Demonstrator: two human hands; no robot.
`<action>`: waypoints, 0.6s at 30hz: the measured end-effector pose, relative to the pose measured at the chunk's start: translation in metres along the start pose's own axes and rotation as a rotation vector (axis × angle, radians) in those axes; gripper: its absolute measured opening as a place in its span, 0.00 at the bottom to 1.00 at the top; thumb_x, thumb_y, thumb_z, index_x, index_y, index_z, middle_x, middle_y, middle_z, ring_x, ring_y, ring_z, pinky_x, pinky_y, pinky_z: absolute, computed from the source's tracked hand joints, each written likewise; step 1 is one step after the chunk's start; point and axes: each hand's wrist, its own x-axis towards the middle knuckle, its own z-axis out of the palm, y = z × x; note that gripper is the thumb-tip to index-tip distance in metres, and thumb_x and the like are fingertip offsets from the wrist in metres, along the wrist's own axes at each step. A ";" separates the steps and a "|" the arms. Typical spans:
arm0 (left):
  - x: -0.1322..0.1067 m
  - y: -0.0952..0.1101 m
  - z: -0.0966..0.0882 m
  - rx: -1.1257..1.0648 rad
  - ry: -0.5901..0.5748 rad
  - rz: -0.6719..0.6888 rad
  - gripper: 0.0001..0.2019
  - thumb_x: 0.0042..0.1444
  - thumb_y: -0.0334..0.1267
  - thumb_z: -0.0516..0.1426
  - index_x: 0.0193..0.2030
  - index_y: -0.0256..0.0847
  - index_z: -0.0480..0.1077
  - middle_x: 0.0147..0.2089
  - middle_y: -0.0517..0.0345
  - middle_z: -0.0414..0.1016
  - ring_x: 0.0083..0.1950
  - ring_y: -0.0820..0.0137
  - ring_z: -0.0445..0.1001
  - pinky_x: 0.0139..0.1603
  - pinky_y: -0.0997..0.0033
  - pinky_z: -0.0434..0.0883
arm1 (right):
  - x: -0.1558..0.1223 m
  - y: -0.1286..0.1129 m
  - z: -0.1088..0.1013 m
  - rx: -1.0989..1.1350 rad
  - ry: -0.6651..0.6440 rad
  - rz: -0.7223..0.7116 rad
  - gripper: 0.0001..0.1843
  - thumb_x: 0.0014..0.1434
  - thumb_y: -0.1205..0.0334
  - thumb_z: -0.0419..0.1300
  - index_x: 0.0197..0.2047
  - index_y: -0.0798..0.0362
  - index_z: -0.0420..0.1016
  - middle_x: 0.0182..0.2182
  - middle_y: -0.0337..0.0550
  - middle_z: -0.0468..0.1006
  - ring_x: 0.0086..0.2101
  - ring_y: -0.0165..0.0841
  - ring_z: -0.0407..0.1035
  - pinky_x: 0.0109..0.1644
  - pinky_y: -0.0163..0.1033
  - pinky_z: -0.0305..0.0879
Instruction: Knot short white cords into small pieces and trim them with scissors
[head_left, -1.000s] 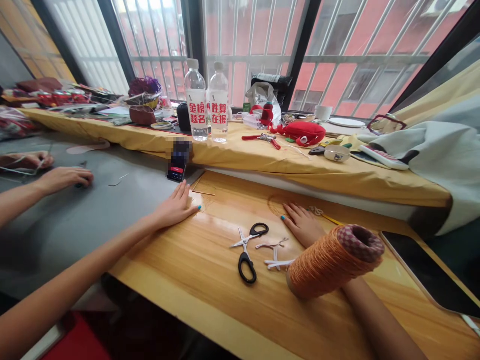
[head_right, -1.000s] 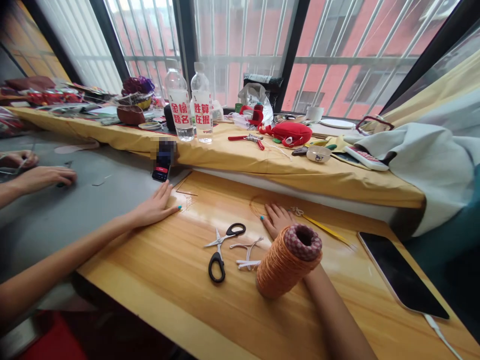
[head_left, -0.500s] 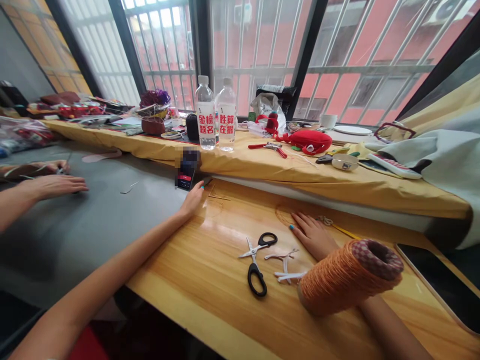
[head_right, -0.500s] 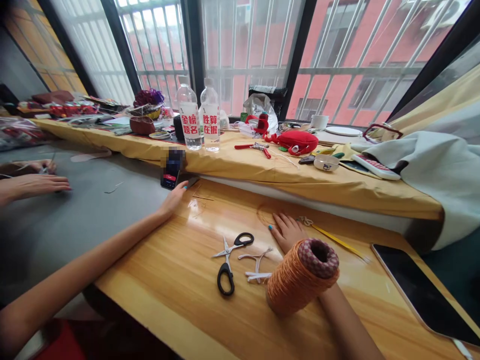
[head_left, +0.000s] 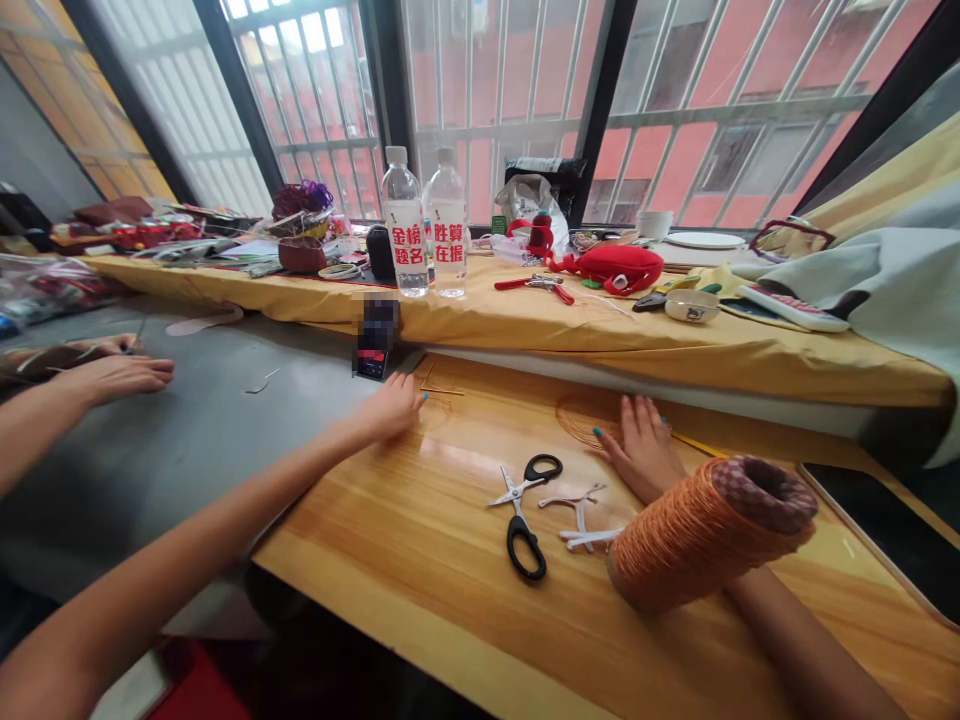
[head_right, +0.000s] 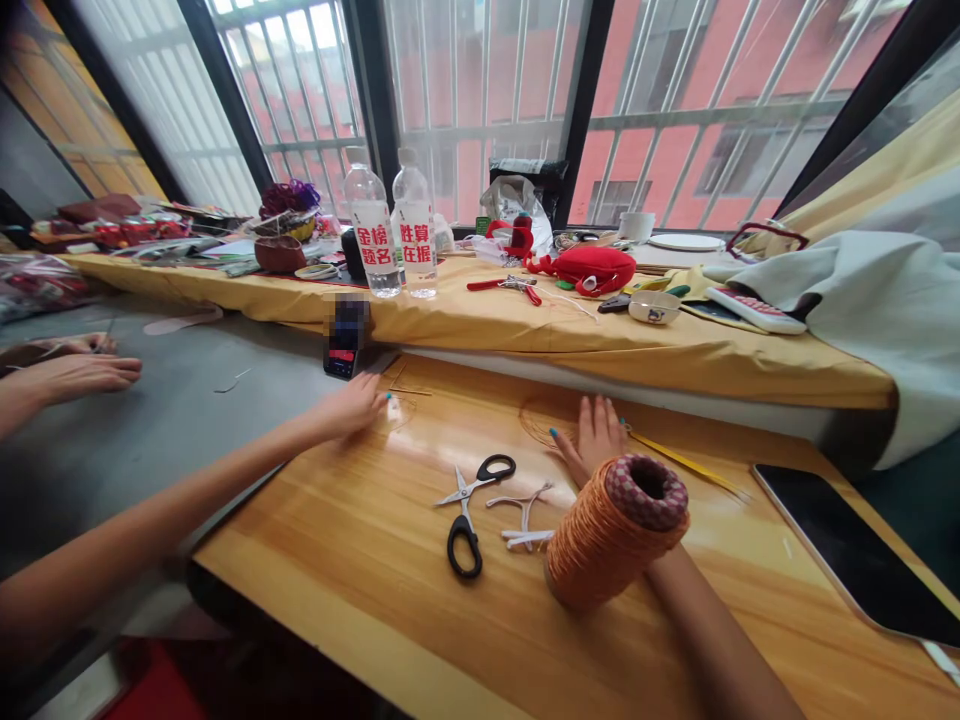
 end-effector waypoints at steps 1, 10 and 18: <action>-0.013 0.002 0.004 0.056 -0.035 -0.012 0.25 0.56 0.44 0.40 0.54 0.27 0.56 0.56 0.37 0.58 0.60 0.57 0.52 0.58 0.57 0.51 | 0.000 0.001 0.001 0.006 0.018 0.081 0.37 0.57 0.46 0.36 0.57 0.71 0.51 0.54 0.66 0.56 0.57 0.48 0.45 0.56 0.52 0.47; 0.007 0.090 0.028 0.005 -0.024 0.119 0.30 0.57 0.45 0.39 0.60 0.22 0.43 0.63 0.36 0.37 0.64 0.60 0.35 0.61 0.61 0.44 | 0.000 -0.001 0.000 0.060 0.047 0.028 0.37 0.57 0.46 0.30 0.59 0.67 0.48 0.57 0.62 0.52 0.58 0.48 0.41 0.55 0.55 0.47; 0.070 0.164 0.063 -0.091 -0.185 0.498 0.25 0.56 0.49 0.42 0.57 0.37 0.55 0.59 0.45 0.55 0.60 0.60 0.53 0.58 0.61 0.52 | -0.002 0.004 -0.005 -0.048 -0.033 -0.018 0.26 0.59 0.56 0.34 0.57 0.57 0.54 0.58 0.51 0.53 0.57 0.45 0.44 0.55 0.61 0.43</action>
